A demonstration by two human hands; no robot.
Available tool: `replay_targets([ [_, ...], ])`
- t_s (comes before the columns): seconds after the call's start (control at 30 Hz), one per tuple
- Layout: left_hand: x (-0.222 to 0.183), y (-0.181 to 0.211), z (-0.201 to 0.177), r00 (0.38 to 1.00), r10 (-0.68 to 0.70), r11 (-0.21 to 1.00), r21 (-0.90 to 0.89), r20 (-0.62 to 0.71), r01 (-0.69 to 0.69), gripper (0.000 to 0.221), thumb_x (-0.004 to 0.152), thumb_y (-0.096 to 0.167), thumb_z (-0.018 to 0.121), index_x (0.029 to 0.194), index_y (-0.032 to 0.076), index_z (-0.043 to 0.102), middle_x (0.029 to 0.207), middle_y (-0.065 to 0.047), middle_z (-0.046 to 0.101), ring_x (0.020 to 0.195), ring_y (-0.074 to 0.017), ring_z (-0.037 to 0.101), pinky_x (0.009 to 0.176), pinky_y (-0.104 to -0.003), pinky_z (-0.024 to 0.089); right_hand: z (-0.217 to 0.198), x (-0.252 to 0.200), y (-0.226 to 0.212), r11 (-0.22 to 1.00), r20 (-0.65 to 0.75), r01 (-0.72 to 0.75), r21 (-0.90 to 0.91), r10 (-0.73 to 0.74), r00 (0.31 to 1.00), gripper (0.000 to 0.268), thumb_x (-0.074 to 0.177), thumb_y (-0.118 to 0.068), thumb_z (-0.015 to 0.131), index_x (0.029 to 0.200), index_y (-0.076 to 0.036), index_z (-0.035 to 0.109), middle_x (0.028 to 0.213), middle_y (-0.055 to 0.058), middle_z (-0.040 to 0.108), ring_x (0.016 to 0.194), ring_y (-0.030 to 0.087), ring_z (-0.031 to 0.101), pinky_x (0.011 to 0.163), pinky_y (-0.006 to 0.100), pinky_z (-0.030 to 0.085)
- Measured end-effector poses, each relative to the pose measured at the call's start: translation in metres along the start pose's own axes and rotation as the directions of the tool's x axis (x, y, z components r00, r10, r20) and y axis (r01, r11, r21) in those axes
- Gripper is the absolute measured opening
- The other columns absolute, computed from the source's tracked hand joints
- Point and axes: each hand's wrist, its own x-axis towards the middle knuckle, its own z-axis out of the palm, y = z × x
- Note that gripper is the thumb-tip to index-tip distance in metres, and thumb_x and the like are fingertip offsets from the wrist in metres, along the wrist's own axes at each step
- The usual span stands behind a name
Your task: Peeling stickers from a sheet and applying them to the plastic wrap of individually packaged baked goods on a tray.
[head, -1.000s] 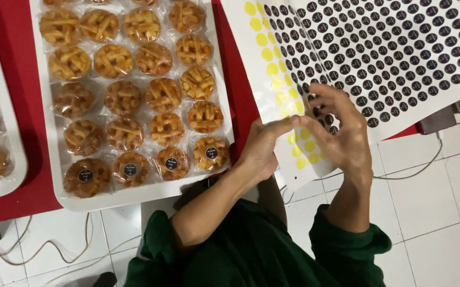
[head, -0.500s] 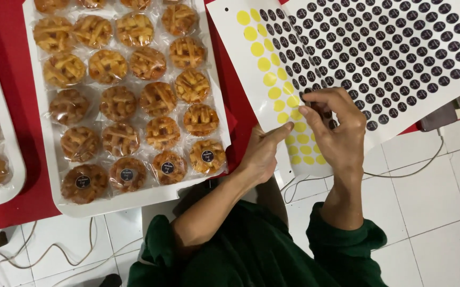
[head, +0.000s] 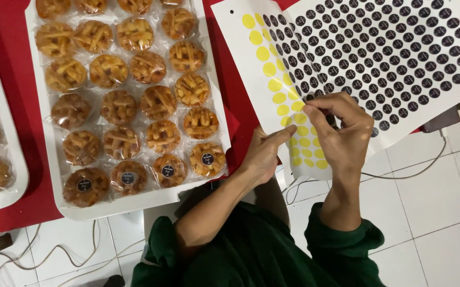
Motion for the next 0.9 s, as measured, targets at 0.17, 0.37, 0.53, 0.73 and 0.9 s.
replay_targets([
  [0.17, 0.002, -0.003, -0.002, 1.000, -0.010, 1.000, -0.008, -0.001, 0.010, 0.017, 0.094, 0.012, 0.075, 0.111, 0.009, 0.074, 0.092, 0.000, 0.070, 0.094, -0.0101, 0.065, 0.096, -0.040, 0.055, 0.004, -0.002, 0.008, 0.998, -0.024, -0.049, 0.043, 0.050, 0.998, 0.009, 0.098, 0.011, 0.076, 0.096, 0.002, 0.078, 0.083, 0.014, 0.066, 0.074, 0.017, 0.056, 0.070, 0.034, 0.051],
  [0.37, 0.007, -0.011, -0.008, 1.000, -0.018, 0.999, -0.029, 0.003, 0.018, 0.019, 0.094, 0.012, 0.075, 0.113, 0.008, 0.074, 0.092, -0.002, 0.071, 0.091, -0.0107, 0.066, 0.090, -0.039, 0.058, 0.006, -0.001, 0.025, 0.986, -0.060, -0.113, 0.118, 0.121, 0.991, 0.013, 0.098, 0.010, 0.071, 0.090, 0.001, 0.076, 0.079, 0.012, 0.064, 0.072, 0.012, 0.053, 0.068, 0.031, 0.051],
  [0.53, 0.010, -0.015, -0.012, 1.000, -0.029, 0.999, -0.027, 0.003, 0.029, 0.019, 0.092, 0.012, 0.076, 0.111, 0.010, 0.073, 0.091, -0.002, 0.070, 0.090, -0.0113, 0.067, 0.087, -0.040, 0.060, 0.009, -0.003, 0.026, 0.983, -0.083, -0.124, 0.132, 0.136, 0.987, 0.015, 0.099, 0.013, 0.066, 0.090, 0.003, 0.074, 0.073, 0.010, 0.060, 0.071, 0.011, 0.051, 0.066, 0.030, 0.051],
  [0.73, 0.015, -0.023, -0.014, 0.999, -0.040, 0.999, -0.037, -0.012, 0.039, 0.020, 0.092, 0.013, 0.077, 0.110, 0.006, 0.072, 0.090, -0.004, 0.071, 0.087, -0.0140, 0.069, 0.084, -0.043, 0.061, 0.009, 0.000, 0.015, 0.977, -0.206, -0.083, 0.198, 0.124, 0.971, 0.014, 0.104, 0.010, 0.061, 0.095, 0.004, 0.071, 0.078, 0.014, 0.064, 0.078, 0.016, 0.060, 0.074, 0.030, 0.056],
  [0.9, 0.005, 0.008, 0.020, 0.883, 0.467, 0.853, 0.285, -0.042, -0.438, 0.088, 0.087, -0.004, 0.061, 0.158, 0.000, 0.007, 0.150, -0.036, 0.030, 0.142, -0.0406, 0.030, 0.115, -0.059, 0.035, 0.014, -0.002, 0.006, 0.985, -0.209, 0.012, 0.174, 0.025, 0.978, 0.012, 0.111, 0.002, 0.059, 0.103, 0.009, 0.065, 0.093, 0.024, 0.068, 0.090, 0.031, 0.074, 0.077, 0.040, 0.064],
])
